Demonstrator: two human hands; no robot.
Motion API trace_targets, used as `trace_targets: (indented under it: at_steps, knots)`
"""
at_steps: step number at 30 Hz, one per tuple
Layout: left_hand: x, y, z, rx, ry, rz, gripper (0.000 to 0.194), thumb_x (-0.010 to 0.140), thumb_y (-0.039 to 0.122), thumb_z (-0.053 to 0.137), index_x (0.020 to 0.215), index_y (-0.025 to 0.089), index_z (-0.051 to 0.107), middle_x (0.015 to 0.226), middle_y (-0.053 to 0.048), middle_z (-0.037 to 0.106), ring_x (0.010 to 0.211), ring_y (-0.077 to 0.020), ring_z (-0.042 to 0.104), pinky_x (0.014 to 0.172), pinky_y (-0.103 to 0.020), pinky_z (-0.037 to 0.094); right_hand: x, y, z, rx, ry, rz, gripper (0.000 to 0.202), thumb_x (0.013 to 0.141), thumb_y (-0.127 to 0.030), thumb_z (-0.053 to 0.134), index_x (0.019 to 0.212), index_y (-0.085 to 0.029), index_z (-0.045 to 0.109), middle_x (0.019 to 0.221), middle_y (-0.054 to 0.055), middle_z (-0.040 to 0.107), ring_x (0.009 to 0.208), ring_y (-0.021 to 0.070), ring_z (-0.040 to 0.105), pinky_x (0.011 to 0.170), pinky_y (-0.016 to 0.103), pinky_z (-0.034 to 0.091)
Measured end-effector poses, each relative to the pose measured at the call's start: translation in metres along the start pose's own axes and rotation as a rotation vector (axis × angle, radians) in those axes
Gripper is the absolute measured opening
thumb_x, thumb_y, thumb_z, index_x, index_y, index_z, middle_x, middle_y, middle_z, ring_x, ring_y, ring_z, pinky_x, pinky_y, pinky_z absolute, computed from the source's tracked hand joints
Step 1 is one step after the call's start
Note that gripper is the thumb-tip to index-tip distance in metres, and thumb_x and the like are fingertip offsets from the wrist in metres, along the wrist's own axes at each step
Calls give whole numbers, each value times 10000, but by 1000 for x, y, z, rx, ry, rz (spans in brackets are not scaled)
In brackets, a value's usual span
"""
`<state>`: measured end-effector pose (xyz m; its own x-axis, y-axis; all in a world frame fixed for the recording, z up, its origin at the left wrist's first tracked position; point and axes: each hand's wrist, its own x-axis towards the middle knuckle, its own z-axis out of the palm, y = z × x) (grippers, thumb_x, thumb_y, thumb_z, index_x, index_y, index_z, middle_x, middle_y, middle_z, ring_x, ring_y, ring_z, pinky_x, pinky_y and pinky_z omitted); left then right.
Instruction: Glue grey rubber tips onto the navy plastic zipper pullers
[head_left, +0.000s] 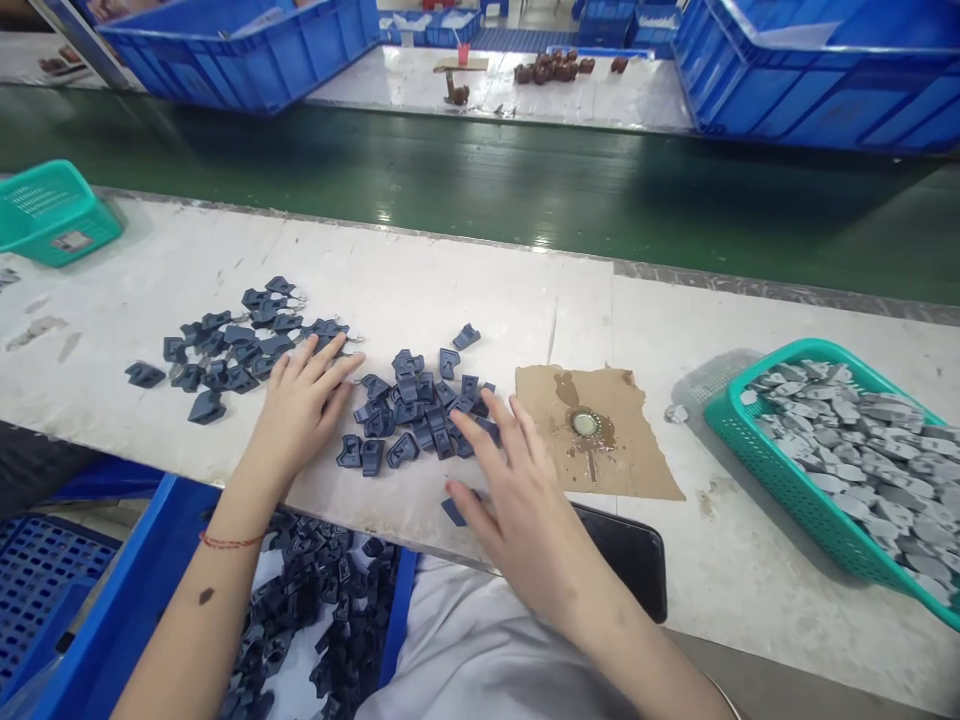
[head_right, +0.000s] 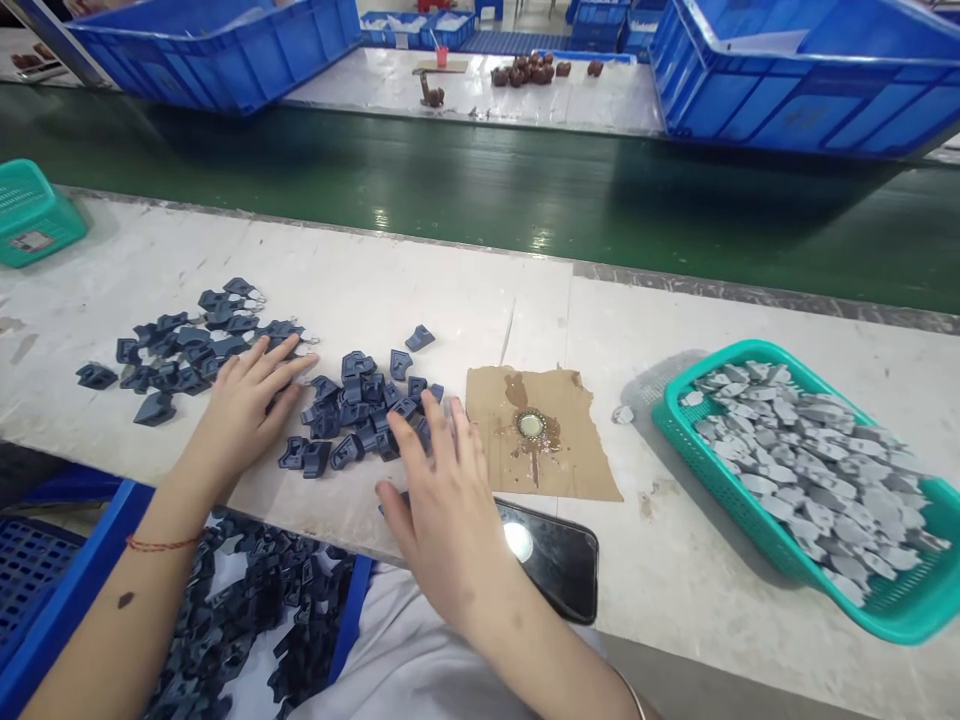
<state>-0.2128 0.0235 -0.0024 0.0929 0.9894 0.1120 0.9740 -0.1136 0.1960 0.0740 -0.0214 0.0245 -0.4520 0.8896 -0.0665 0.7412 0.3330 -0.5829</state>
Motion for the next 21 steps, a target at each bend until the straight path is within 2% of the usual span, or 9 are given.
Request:
trace_targets:
  at_steps: [3,6,9,11,13,15,17,19,21]
  knots:
    - [12,-12,-1,88,16,-24,528,1090,418,314,1413,212,678,1663,-114,489,1592,-407,346,1278,-662,262,-13,5,10,-58,45,-115,523,1042,-345,531,1555,-252,492,1733,143,315,1624,447,204,1161,741,430]
    - [23,-28,-4,89,54,-80,520,1086,418,334,1406,206,686,1669,-125,479,1585,-396,364,1272,-629,299,-23,11,15,-78,102,-166,360,994,-226,591,1350,-209,640,1563,185,516,1503,432,412,1079,655,540]
    - [35,-47,-9,70,80,-126,512,1075,389,356,1404,169,681,1673,-146,466,1571,-416,382,1259,-644,319,-24,17,14,-95,157,-237,228,978,-193,629,1195,-191,699,1306,166,676,1245,354,594,987,545,596]
    - [42,-57,-14,44,116,-149,493,1069,398,369,1367,187,700,1659,-104,498,1562,-427,392,1259,-661,318,-21,18,14,-115,132,-300,219,972,-232,678,1185,-189,706,1235,142,710,1148,317,626,948,489,604]
    - [47,-60,-17,5,176,-167,447,1057,444,412,1295,236,729,1644,-19,529,1569,-438,372,1274,-687,281,-15,18,13,-155,62,-349,225,942,-246,735,1158,-186,718,1182,125,731,1089,302,648,905,452,609]
    - [49,-55,-19,-43,243,-164,403,1033,486,486,1230,248,744,1628,19,545,1577,-457,345,1288,-710,235,-10,18,12,-190,-10,-368,199,910,-211,766,1104,-182,729,1099,110,745,1018,295,670,859,442,615]
    - [47,-40,-20,-102,274,-128,392,1014,494,529,1204,225,742,1585,-15,593,1556,-444,394,1292,-682,269,-7,19,7,-130,-54,-338,183,913,-173,748,1095,-180,725,1052,98,749,998,289,683,859,444,617]
    - [44,-17,-20,-180,244,-73,389,1028,482,507,1217,226,730,1483,-43,680,1478,-375,527,1269,-595,380,-4,22,-4,89,-88,-256,200,953,-163,695,1151,-192,708,1099,86,750,1045,259,693,912,420,612]
    - [42,10,-21,-249,180,-32,383,1048,468,475,1240,245,719,1374,-49,745,1340,-316,656,1182,-512,504,-2,26,-19,378,-111,-135,235,995,-190,647,1224,-228,689,1181,66,742,1094,217,698,952,370,598]
